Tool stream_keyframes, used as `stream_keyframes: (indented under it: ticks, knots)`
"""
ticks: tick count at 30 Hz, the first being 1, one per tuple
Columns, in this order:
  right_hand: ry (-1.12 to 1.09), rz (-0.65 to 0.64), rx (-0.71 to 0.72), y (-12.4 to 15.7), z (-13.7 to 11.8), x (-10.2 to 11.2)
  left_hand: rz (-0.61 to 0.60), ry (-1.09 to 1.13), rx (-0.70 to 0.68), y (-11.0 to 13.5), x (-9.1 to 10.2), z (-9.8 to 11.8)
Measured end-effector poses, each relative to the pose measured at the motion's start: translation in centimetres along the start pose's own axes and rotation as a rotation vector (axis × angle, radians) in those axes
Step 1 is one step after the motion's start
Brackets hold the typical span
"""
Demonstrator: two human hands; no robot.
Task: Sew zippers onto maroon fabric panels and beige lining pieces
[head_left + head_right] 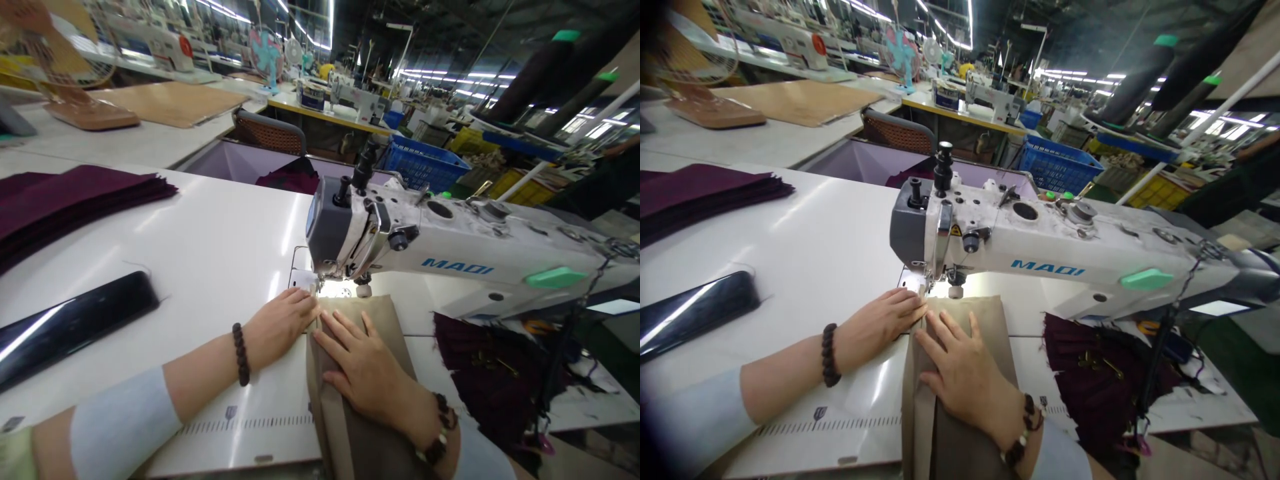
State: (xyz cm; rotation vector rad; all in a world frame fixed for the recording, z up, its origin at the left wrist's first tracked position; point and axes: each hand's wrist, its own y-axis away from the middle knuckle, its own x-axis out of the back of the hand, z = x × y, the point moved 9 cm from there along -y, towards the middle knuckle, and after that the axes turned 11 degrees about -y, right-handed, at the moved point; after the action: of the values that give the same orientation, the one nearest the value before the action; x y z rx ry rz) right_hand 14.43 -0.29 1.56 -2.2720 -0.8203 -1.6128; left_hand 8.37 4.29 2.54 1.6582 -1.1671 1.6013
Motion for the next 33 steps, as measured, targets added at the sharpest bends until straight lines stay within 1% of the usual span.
stream_keyframes:
  ticks: [3, 5, 7, 11, 14, 15, 17, 19, 20, 22, 24, 26, 30, 33]
  knots:
    - [-0.004, 0.003, -0.014, 0.0, 0.1, -0.4, 0.017, 0.044, 0.082, 0.5, 0.2, -0.1]
    - [0.004, 0.012, -0.035, -0.2, 0.4, -0.4, 0.015, 0.038, 0.117, 0.3, 0.1, -0.3]
    - [0.005, 0.030, -0.054, -0.7, 0.9, -0.2, 0.008, 0.030, 0.119, -0.2, -0.4, -0.7]
    - [-0.007, 0.074, -0.087, -2.2, 2.1, 0.6, 0.009, 0.037, 0.110, -1.6, -1.0, -2.4]
    - [-0.013, 0.096, -0.096, -3.0, 2.9, 0.9, 0.019, 0.069, 0.124, -1.5, -0.3, -2.8]
    - [-0.014, 0.101, -0.084, -3.1, 3.0, 0.9, 0.022, 0.083, 0.131, -1.1, 0.3, -2.4]
    - [-0.012, 0.114, -0.047, -3.1, 3.0, 0.9, 0.030, 0.118, 0.123, 0.4, 1.7, -0.7]
    - [-0.008, 0.130, -0.017, -3.0, 3.0, 0.9, 0.050, 0.178, 0.026, 2.1, 3.3, 2.4]
    - [-0.007, 0.134, -0.009, -2.9, 2.9, 0.8, 0.103, 0.234, -0.042, 2.9, 4.4, 4.1]
    - [-0.007, 0.133, -0.004, -2.8, 3.0, 0.7, 0.109, 0.310, -0.090, 4.3, 5.3, 6.3]
    - [-0.006, 0.118, 0.002, -2.7, 3.0, 0.6, 0.073, 0.349, -0.116, 5.1, 5.3, 7.7]
    - [-0.003, 0.100, 0.007, -2.8, 3.0, 0.5, 0.044, 0.343, -0.144, 5.7, 4.9, 8.5]
    - [0.000, 0.071, 0.004, -3.1, 2.9, 0.6, 0.045, 0.261, -0.195, 6.9, 4.2, 9.4]
    - [-0.021, 0.046, 0.012, -2.6, 2.1, 0.7, 0.038, 0.287, -0.182, 7.3, 4.3, 9.5]
